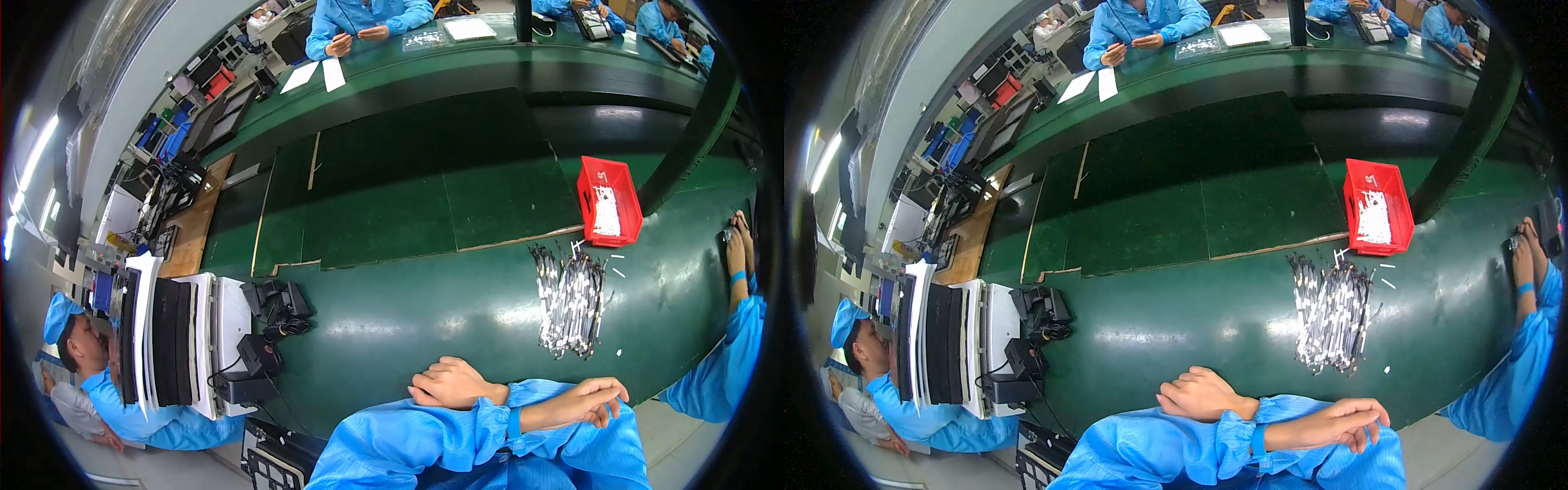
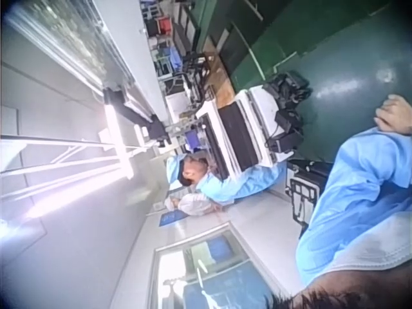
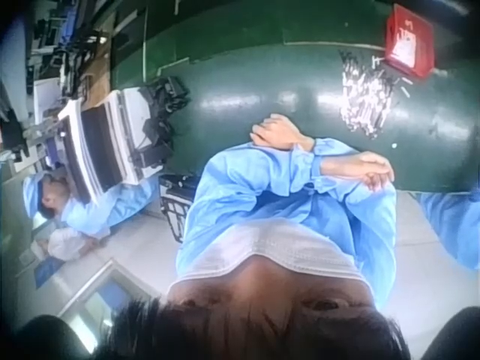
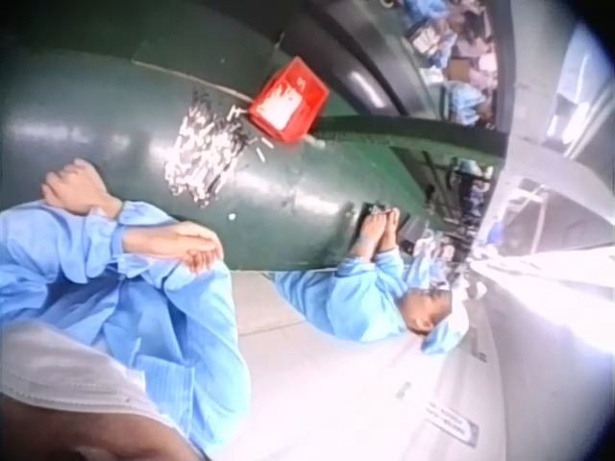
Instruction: The person assembles internal components and ribbon cables into a tablet chassis by hand, using tweezers to manipulate the small parts.
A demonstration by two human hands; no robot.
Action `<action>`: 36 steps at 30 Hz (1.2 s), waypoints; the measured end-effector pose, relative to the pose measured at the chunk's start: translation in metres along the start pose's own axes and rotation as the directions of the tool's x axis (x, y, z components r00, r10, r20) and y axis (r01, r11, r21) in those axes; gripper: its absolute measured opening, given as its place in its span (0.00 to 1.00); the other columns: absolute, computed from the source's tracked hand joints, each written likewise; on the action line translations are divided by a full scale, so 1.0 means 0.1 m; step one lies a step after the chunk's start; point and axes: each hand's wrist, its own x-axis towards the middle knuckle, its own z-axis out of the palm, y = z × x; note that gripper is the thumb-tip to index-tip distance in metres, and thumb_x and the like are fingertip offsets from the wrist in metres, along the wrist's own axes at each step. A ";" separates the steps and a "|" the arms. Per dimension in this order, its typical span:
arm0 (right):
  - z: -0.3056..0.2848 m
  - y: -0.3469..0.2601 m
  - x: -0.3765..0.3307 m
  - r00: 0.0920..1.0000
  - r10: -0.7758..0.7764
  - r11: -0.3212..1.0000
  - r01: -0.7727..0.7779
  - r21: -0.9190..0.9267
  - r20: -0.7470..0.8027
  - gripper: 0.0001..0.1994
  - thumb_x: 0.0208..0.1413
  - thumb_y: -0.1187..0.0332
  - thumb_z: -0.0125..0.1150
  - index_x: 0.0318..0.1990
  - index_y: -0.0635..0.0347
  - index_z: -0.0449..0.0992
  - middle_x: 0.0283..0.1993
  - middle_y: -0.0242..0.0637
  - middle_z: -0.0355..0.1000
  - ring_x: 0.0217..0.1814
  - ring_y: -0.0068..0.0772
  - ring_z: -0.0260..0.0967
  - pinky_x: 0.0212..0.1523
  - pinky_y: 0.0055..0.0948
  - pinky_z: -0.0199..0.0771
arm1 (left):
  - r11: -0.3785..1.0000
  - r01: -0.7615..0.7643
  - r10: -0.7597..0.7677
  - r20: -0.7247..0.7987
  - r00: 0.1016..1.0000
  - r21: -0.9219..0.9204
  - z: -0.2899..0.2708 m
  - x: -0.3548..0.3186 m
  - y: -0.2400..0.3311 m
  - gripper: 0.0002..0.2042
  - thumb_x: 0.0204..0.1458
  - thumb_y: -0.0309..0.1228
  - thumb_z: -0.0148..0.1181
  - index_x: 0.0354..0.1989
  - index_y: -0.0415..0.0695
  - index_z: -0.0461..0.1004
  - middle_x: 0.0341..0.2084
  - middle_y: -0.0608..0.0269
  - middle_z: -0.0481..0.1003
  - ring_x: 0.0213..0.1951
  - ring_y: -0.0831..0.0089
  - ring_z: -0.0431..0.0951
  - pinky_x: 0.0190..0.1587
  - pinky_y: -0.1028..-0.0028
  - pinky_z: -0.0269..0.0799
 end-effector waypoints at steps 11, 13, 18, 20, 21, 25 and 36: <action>0.03 0.02 0.00 0.999 -0.038 0.998 0.036 -0.052 -0.038 0.13 0.56 0.60 0.54 0.22 0.54 0.69 0.18 0.31 0.69 0.22 0.31 0.69 0.28 0.30 0.66 | 1.000 0.029 -0.029 0.012 1.000 -0.007 -0.03 0.00 0.00 0.16 0.65 0.43 0.42 0.48 0.44 0.66 0.33 0.65 0.69 0.31 0.80 0.72 0.33 0.82 0.68; 0.02 0.02 0.00 0.998 -0.045 0.997 0.043 -0.057 -0.037 0.13 0.56 0.59 0.54 0.23 0.54 0.69 0.18 0.31 0.70 0.22 0.30 0.69 0.28 0.29 0.66 | 1.000 0.011 -0.011 0.017 1.000 -0.019 -0.01 -0.01 0.01 0.16 0.65 0.44 0.42 0.48 0.43 0.66 0.33 0.65 0.69 0.31 0.80 0.72 0.32 0.82 0.68; 0.04 0.02 0.00 0.998 -0.053 0.995 0.049 -0.087 -0.046 0.13 0.56 0.59 0.55 0.22 0.53 0.69 0.18 0.29 0.69 0.22 0.28 0.69 0.28 0.27 0.64 | 1.000 0.014 -0.014 0.016 1.000 0.008 -0.03 -0.01 0.01 0.17 0.65 0.44 0.41 0.48 0.43 0.66 0.33 0.65 0.69 0.31 0.80 0.72 0.32 0.81 0.68; 0.03 0.02 0.00 0.997 -0.056 0.993 0.049 -0.105 -0.059 0.14 0.56 0.59 0.57 0.20 0.53 0.69 0.18 0.29 0.69 0.22 0.27 0.69 0.27 0.26 0.64 | 1.000 0.015 -0.015 0.020 1.000 0.002 -0.02 0.00 0.01 0.17 0.65 0.44 0.41 0.48 0.43 0.66 0.33 0.65 0.69 0.31 0.80 0.72 0.32 0.81 0.68; 0.02 0.01 0.00 0.997 -0.057 0.994 0.050 -0.100 -0.060 0.14 0.55 0.59 0.57 0.21 0.53 0.69 0.18 0.29 0.69 0.22 0.27 0.69 0.27 0.26 0.64 | 1.000 0.017 -0.017 0.017 1.000 0.007 -0.03 0.00 0.00 0.17 0.65 0.44 0.41 0.48 0.43 0.66 0.33 0.65 0.69 0.31 0.80 0.72 0.32 0.81 0.68; 0.01 0.01 0.01 0.996 -0.060 0.993 0.053 -0.108 -0.059 0.14 0.56 0.60 0.57 0.21 0.53 0.68 0.17 0.29 0.69 0.21 0.27 0.68 0.27 0.26 0.63 | 1.000 0.026 -0.026 0.011 1.000 -0.004 -0.01 -0.01 0.01 0.17 0.65 0.44 0.41 0.48 0.43 0.66 0.33 0.65 0.69 0.31 0.79 0.72 0.33 0.81 0.68; 0.05 0.02 0.00 0.995 -0.060 0.995 0.052 -0.088 -0.085 0.14 0.56 0.60 0.56 0.21 0.54 0.68 0.17 0.30 0.69 0.21 0.28 0.67 0.27 0.26 0.63 | 1.000 0.028 -0.028 0.012 1.000 -0.008 -0.01 -0.03 0.04 0.16 0.65 0.43 0.42 0.48 0.43 0.66 0.33 0.65 0.69 0.31 0.80 0.72 0.33 0.82 0.67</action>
